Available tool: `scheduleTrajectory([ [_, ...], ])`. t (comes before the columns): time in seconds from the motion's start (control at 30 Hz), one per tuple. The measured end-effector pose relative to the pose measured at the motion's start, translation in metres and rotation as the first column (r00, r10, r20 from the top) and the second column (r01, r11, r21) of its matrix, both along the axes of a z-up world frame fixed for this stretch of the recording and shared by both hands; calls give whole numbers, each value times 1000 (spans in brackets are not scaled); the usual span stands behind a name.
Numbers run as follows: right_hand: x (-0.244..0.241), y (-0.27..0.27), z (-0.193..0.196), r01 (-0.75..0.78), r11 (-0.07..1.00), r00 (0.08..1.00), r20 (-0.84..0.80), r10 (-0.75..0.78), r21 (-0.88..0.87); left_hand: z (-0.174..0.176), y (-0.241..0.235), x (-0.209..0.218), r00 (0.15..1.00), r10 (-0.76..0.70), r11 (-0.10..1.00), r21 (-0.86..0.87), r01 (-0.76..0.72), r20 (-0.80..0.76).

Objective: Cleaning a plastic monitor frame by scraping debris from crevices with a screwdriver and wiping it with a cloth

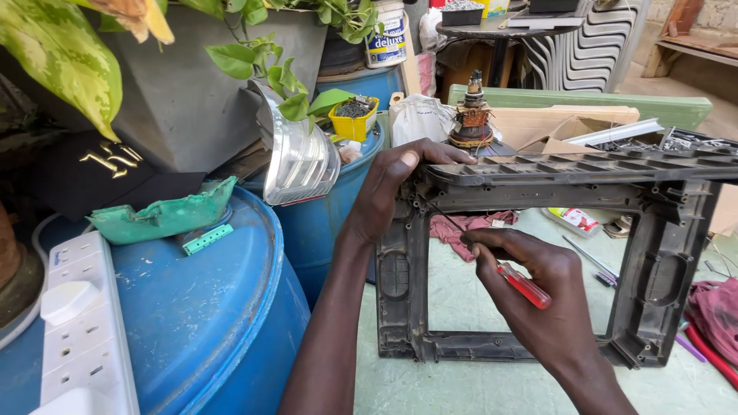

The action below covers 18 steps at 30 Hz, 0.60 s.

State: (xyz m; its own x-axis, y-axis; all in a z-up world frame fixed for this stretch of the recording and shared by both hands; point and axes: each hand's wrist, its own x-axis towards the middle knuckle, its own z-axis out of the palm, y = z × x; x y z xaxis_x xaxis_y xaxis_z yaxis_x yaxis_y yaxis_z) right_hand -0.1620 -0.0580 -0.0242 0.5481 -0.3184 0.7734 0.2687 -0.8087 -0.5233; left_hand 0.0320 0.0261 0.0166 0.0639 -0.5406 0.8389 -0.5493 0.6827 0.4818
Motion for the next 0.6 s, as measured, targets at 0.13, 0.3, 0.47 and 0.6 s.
scheduleTrajectory([
  [0.13,-5,8,1,6,1000,999,45,-5,-28,8,8,2,996,-71,996,53,69,47],
  [0.3,-8,21,5,74,989,991,119,-59,-129,10,5,5,996,-19,996,89,11,88],
  [0.47,-5,37,20,48,976,983,183,-8,-213,16,9,14,986,-22,992,124,1,167],
  [0.6,-18,27,8,85,985,989,132,-66,-150,29,20,13,970,5,983,176,-49,243],
])
